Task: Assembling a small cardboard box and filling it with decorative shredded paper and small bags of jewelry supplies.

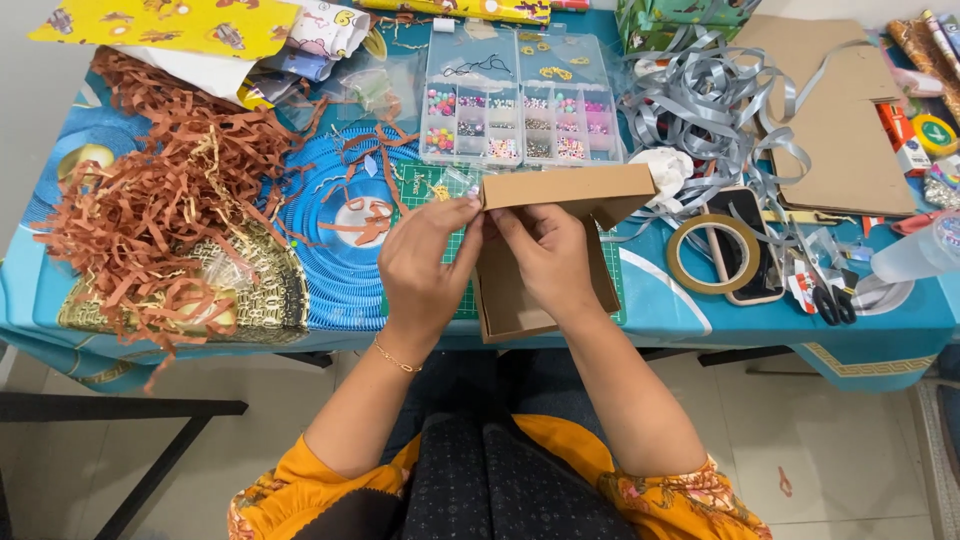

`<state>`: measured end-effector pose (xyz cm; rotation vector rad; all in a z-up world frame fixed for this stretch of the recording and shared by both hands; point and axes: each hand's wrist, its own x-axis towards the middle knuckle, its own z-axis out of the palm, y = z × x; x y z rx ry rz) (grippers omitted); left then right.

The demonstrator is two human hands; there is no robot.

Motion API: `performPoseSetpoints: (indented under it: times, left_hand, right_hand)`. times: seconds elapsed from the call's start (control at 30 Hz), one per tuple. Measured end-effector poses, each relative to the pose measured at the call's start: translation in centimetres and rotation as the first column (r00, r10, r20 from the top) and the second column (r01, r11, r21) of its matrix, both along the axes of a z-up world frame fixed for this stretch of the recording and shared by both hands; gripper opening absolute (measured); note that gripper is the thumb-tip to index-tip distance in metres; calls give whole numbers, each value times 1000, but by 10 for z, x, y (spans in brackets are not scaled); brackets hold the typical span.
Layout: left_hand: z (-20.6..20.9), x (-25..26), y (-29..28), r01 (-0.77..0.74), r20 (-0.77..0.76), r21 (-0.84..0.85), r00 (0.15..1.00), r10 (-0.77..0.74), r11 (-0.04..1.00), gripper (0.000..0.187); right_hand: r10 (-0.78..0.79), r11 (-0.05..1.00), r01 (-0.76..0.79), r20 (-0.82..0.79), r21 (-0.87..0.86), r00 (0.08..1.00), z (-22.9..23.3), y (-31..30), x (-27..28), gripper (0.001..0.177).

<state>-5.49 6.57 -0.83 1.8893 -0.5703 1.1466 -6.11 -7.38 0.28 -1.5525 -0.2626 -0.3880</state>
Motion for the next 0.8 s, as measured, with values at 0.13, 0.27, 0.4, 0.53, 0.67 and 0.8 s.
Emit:
performPoseSetpoints:
  times: [0.13,0.27,0.4,0.53,0.67,0.8]
  left_hand:
    - [-6,9,-5,-96,143,80,986,84,992,20]
    - [-12,18,-9,-97,158,85,984,83,992,22]
    - [-12,24,-10,-64,121,99,991,52,993,20]
    - [-4,20,-9,132,-138,-128,979,-150,983,28]
    - [-24,26,-4,263,-369,-390,833,-411,883,20]
    - [-26,41,-7,237,-480,-369,779,-403,899,24]
  right_hand:
    - [-164,977,174,89,-120,982,12,7,2,13]
    - [-184,971,200,123,-133,975,2,3,6,18]
    - [-66,960,111,178,-257,982,-5,-21,-1,14]
    - [-94,873,159,162,-461,982,10,-72,-33,19]
    - [-181,817,230,144,-528,973,-12,-109,-57,20]
    - [-179,811,229,143,-539,973,-17,-103,-51,29]
